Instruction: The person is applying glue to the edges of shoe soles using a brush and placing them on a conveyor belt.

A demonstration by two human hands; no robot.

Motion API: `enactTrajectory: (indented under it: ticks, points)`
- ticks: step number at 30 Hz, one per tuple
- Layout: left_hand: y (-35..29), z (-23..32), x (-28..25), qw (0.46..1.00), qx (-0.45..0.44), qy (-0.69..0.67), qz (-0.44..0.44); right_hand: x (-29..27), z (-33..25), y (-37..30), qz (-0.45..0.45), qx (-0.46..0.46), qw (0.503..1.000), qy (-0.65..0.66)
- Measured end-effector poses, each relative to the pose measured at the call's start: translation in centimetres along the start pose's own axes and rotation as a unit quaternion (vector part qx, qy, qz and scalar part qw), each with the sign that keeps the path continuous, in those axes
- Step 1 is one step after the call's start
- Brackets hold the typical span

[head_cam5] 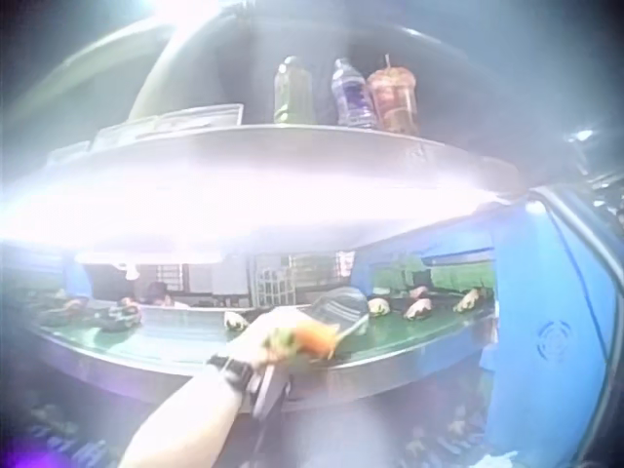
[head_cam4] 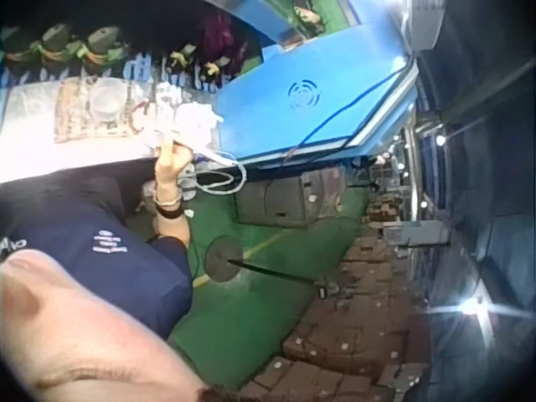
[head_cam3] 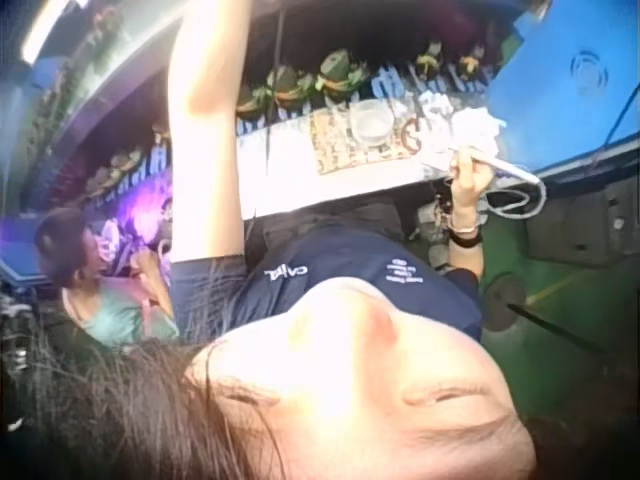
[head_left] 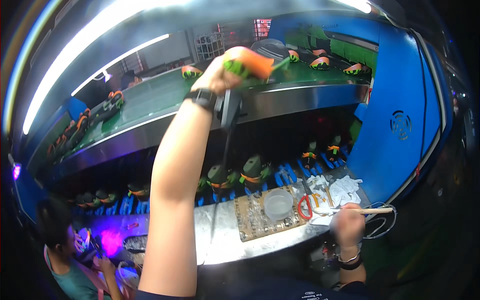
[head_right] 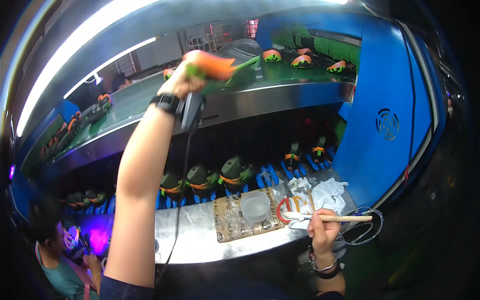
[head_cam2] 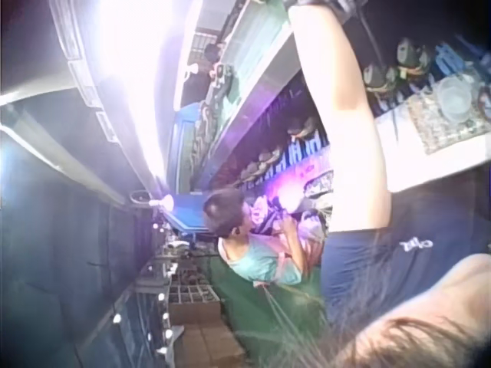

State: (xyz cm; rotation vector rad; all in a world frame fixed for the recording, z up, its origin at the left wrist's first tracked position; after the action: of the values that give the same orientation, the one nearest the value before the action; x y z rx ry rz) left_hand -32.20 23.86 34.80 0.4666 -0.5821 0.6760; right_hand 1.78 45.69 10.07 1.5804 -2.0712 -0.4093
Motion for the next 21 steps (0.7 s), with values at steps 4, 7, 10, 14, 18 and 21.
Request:
enactTrajectory:
  ticks: [4,7,10,14,18,21]
  points:
    - [-0.9,-1.8,1.0,0.960,-0.040,0.273,-0.053,0.0,-0.1,-1.3,0.009,0.002,1.000,-0.022]
    - [-9.9,-6.9,3.6,0.908,0.032,0.406,-0.098,0.0,1.6,-1.5,-0.015,0.034,0.999,-0.036]
    - [-17.6,-14.7,5.5,0.716,0.203,0.642,-0.183,2.4,3.3,0.5,-0.121,-0.023,0.971,-0.207]
    - [-25.3,-20.3,5.6,0.765,-0.039,0.620,-0.170,9.6,3.3,3.3,-0.252,-0.188,0.883,-0.349]
    - [-27.7,-20.7,2.3,0.785,0.116,0.597,-0.118,15.3,1.6,3.2,-0.439,-0.175,0.766,-0.435]
    - [-29.4,-19.7,1.5,0.760,0.147,0.631,-0.037,17.1,-0.7,3.8,-0.490,-0.146,0.749,-0.422]
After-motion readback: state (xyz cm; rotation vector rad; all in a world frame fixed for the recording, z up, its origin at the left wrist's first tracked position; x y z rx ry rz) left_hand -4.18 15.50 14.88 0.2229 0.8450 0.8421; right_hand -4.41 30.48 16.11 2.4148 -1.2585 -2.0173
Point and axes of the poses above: each hand's wrist, its own y-axis towards the middle knuckle, its own x-axis out of the palm, z = x × y, the point moved 3 cm from there along y, towards the middle knuckle, and after that the axes turned 13 degrees about -z, right-handed, at the moved point
